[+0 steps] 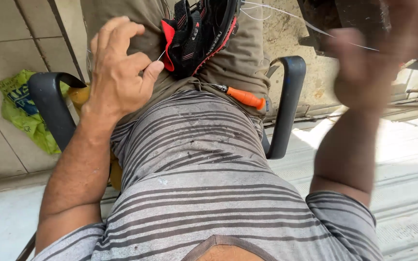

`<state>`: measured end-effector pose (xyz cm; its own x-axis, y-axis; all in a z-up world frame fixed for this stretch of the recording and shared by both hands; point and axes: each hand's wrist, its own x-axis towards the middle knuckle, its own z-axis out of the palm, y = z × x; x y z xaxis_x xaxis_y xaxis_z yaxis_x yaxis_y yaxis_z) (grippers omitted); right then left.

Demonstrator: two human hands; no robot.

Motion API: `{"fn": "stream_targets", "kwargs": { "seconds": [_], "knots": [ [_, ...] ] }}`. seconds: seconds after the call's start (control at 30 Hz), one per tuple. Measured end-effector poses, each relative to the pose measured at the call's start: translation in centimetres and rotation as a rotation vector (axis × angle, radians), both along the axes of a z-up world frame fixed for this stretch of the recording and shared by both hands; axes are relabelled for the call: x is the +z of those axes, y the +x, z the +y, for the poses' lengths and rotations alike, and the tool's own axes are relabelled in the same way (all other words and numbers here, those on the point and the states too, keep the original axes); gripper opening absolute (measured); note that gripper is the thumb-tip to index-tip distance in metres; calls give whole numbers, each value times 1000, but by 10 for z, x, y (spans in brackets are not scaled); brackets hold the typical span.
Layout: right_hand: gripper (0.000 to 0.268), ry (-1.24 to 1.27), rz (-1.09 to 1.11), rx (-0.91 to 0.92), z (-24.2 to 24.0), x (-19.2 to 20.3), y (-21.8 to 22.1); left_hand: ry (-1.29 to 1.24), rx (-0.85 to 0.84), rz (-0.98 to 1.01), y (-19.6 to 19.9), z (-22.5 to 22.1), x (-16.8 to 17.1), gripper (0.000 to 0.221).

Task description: Hand-sewing a black and red athletic shoe using a sewing awl and white thread.

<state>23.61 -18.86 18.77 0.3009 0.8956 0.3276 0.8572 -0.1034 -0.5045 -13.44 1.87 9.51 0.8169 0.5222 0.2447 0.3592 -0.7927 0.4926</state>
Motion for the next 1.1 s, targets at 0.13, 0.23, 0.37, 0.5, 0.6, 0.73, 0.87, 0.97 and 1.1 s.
{"fn": "stream_targets", "kwargs": {
  "seconds": [0.13, 0.23, 0.37, 0.5, 0.6, 0.73, 0.87, 0.97, 1.1],
  "knots": [
    [75, -284, 28, 111, 88, -72, -61, -684, -81, -293, 7, -5, 3, 31],
    [53, -181, 321, -27, 92, -104, -67, -1209, -47, -627, -6, -12, -26, 35],
    [68, -19, 100, -134, 84, -121, -66, -1265, 328, -628, -62, 0, -36, 30],
    [60, 42, 372, -125, 85, -111, -75, -1258, 616, -691, -129, 23, -25, 42],
    [71, 10, 562, -107, 90, -124, -65, -1165, 597, -591, -138, 20, -33, 41],
    [67, -47, 668, -160, 96, -135, -58, -1205, 676, -618, -148, 29, -36, 47],
    [59, -125, 878, -137, 103, -137, -64, -1209, 814, -622, -170, 27, -37, 46],
    [51, -49, 919, -75, 104, -138, -63, -1252, 828, -643, -170, 39, -38, 47],
    [100, -180, 189, 66, 74, -95, -52, -479, 566, -206, -181, 60, -31, 15]
  ]
}}
